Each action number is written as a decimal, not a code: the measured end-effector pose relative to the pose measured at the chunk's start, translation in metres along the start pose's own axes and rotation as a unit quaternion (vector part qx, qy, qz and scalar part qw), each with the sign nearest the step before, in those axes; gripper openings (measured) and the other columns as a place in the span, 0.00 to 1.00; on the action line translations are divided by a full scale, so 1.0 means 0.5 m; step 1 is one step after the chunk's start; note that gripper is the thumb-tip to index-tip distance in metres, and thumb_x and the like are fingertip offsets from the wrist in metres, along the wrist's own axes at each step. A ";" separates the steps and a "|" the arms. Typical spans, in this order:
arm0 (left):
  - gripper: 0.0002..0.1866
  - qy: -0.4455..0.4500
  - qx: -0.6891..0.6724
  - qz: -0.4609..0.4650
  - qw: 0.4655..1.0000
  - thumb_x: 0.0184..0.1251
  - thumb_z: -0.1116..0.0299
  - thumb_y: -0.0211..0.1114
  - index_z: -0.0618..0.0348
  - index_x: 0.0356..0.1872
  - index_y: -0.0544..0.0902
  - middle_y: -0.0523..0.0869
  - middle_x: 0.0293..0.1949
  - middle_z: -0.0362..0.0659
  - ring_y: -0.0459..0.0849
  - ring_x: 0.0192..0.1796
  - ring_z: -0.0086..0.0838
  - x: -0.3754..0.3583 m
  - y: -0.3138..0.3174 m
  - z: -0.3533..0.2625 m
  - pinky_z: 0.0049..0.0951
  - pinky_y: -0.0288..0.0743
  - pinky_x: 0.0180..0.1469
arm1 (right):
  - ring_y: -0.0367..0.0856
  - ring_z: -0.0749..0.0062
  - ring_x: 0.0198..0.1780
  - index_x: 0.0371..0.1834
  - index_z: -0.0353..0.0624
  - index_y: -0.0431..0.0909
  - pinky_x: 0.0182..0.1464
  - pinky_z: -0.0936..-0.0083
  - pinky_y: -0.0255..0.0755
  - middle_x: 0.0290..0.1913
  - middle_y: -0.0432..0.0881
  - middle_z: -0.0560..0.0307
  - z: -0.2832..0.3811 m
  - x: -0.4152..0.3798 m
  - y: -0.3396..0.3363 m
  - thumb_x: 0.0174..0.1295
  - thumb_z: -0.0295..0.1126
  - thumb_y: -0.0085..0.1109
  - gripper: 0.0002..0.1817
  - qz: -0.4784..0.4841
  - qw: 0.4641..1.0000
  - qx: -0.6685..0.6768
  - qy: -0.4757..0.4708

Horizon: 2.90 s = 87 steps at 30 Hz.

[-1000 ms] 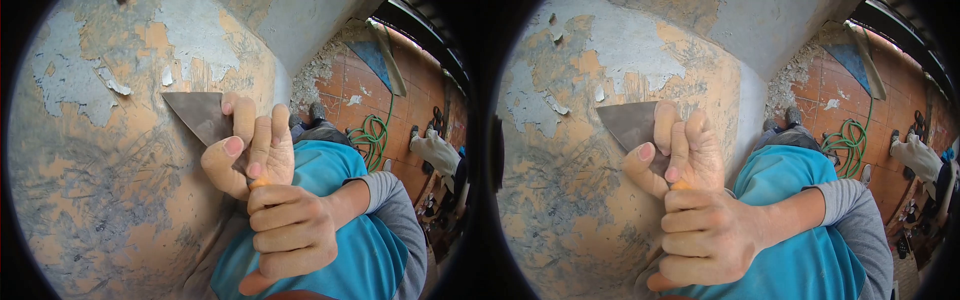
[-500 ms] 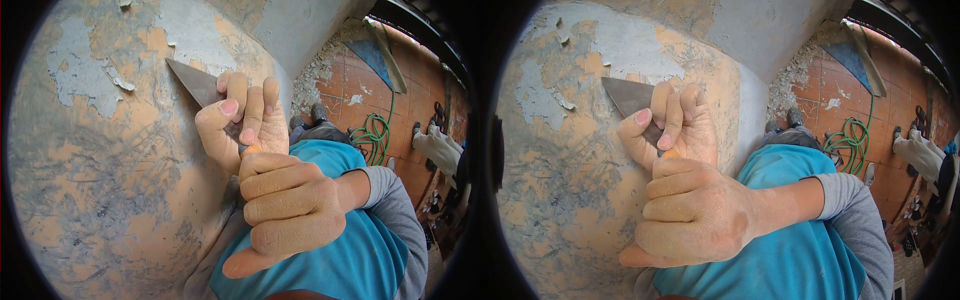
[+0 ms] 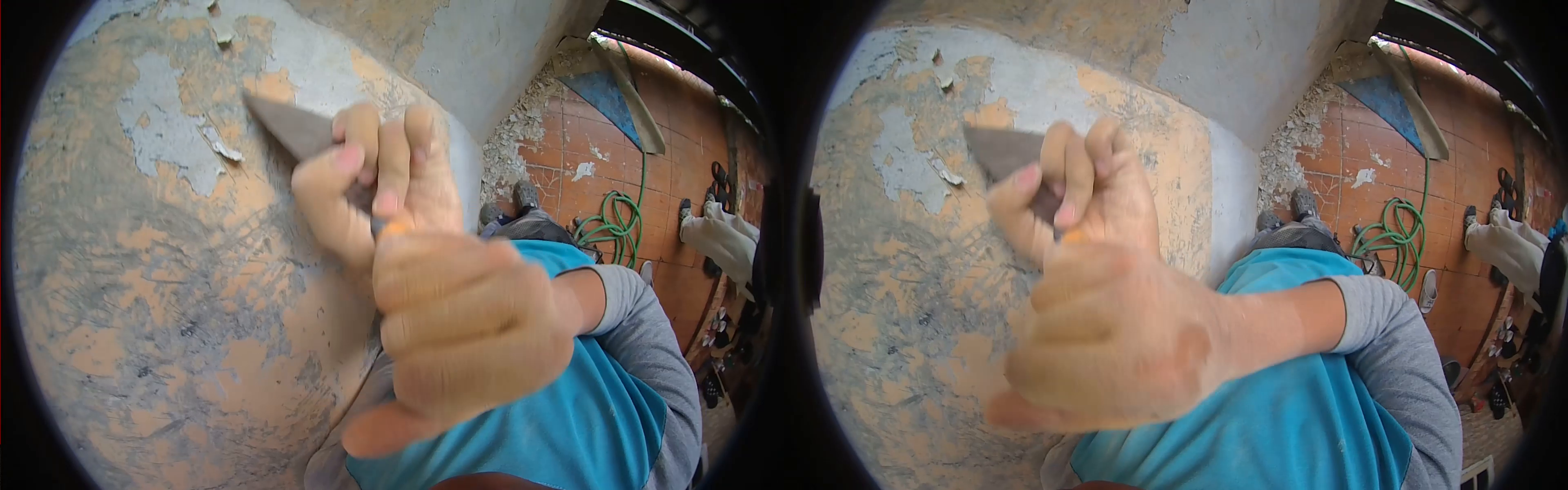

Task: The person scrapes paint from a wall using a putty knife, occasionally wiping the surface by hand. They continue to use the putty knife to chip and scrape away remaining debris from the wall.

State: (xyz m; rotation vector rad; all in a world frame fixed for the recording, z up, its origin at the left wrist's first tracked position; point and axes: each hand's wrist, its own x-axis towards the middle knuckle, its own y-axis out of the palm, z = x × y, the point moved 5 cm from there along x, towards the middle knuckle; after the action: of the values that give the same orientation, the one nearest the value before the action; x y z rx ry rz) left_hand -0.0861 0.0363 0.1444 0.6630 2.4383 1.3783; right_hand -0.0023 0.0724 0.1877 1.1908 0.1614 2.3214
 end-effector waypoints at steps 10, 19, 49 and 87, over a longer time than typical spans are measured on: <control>0.10 0.024 -0.077 -0.079 0.994 0.56 0.77 0.60 0.62 0.39 0.75 0.66 0.23 0.34 0.60 0.15 0.17 -0.050 -0.077 0.048 0.23 0.61 0.32 | 0.64 0.66 0.19 0.17 0.41 0.73 0.42 0.62 0.61 0.15 0.64 0.59 0.015 -0.084 -0.036 0.61 0.30 0.75 0.20 0.112 0.990 0.067 0.057; 0.16 -0.022 -0.067 -0.180 0.981 0.52 0.74 0.60 0.67 0.41 0.68 0.62 0.23 0.34 0.58 0.14 0.19 -0.099 -0.088 0.042 0.23 0.61 0.32 | 0.63 0.69 0.18 0.16 0.44 0.69 0.26 0.69 0.55 0.17 0.63 0.61 0.026 -0.108 -0.003 0.58 0.31 0.78 0.23 0.125 0.990 0.060 0.038; 0.27 -0.016 -0.064 -0.119 0.991 0.61 0.74 0.61 0.69 0.61 0.65 0.73 0.37 0.36 0.73 0.19 0.14 -0.090 -0.064 0.025 0.25 0.64 0.36 | 0.65 0.71 0.20 0.19 0.42 0.71 0.25 0.69 0.57 0.18 0.63 0.61 0.016 -0.069 -0.010 0.59 0.30 0.75 0.20 0.078 0.988 0.123 0.049; 0.12 -0.073 -0.066 -0.063 0.993 0.68 0.74 0.55 0.60 0.51 0.67 0.66 0.23 0.30 0.64 0.14 0.15 -0.053 -0.061 0.044 0.23 0.62 0.29 | 0.67 0.69 0.23 0.17 0.49 0.69 0.41 0.66 0.66 0.21 0.67 0.64 -0.017 -0.104 -0.064 0.65 0.44 0.68 0.24 0.139 0.986 -0.060 -0.071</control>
State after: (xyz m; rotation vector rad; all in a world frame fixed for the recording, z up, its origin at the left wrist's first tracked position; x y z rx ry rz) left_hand -0.0615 0.0257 0.1069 0.5472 2.2138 1.3773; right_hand 0.0286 0.0747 0.1343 1.3845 -0.2060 2.4274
